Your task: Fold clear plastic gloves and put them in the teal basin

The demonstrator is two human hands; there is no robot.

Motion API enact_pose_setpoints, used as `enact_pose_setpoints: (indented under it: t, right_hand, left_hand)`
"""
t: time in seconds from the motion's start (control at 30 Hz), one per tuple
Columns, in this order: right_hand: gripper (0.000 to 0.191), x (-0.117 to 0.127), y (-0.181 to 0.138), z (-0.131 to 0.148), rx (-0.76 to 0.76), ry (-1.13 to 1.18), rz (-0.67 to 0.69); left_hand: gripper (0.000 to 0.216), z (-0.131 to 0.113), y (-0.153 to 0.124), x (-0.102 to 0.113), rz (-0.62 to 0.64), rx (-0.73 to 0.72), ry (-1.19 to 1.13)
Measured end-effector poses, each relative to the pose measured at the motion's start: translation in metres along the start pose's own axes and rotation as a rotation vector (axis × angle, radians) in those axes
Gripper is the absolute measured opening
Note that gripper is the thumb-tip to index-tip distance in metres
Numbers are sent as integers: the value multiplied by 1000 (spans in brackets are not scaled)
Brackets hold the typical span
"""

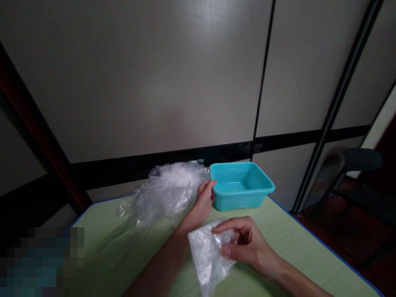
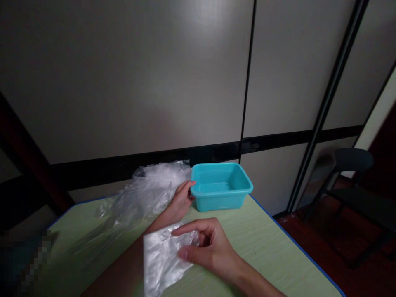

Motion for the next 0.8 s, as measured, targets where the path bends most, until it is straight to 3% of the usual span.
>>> enact_pose_setpoints:
  t: [0.17, 0.37, 0.53, 0.8]
  right_hand:
    - [25, 22, -9, 70, 137, -222, -19]
    - [20, 46, -2, 130, 100, -542, -81]
    - [21, 44, 14, 138, 93, -686, 15]
    - [38, 38, 22, 126, 84, -774, 21]
  left_hand:
    - [13, -26, -30, 24, 5, 15, 6]
    - [31, -53, -70, 40, -16, 95, 7]
    - [19, -65, -87, 36, 109, 128, 75]
    - [20, -69, -95, 35, 149, 151, 100]
Point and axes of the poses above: each hand's wrist, its own y-axis towards the middle knuckle, its own x-axis out of the back of the hand, z = x × y, the point moved 4 cm from there along y, towards the middle knuckle, and after that the axes turned 2 degrees about -z, right-handed, at the moved point
